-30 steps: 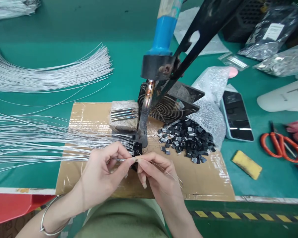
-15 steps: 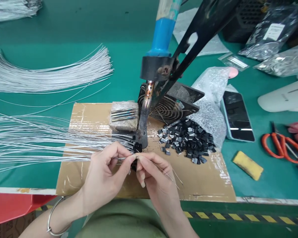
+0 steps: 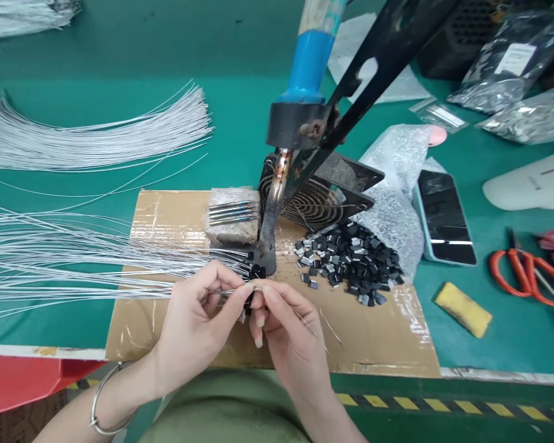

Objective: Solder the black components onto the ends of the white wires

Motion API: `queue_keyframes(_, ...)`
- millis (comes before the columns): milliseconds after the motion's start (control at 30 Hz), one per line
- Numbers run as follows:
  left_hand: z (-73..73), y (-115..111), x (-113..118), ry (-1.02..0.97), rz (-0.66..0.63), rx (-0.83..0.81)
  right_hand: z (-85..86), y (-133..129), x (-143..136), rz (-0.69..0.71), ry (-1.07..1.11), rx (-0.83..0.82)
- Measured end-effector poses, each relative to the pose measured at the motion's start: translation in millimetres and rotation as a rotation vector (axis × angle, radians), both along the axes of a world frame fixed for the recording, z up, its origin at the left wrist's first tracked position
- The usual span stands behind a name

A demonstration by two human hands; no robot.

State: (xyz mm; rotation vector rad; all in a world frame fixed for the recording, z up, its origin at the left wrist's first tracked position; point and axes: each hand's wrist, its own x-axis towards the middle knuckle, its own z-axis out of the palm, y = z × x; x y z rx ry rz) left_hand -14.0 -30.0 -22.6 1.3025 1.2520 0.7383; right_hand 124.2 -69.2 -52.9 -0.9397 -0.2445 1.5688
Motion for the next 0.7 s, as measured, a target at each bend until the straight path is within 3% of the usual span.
queue_keyframes(333, 1.3, 1.1, 0.2, -0.048, 0.004, 0.006, -7.0, -5.7, 2.6, -0.035, -0.234, 0.066)
queue_keyframes(700, 6.2, 3.2, -1.1, 0.014, -0.035, 0.016, -6.1, -7.0, 5.5, -0.013, -0.23, 0.063)
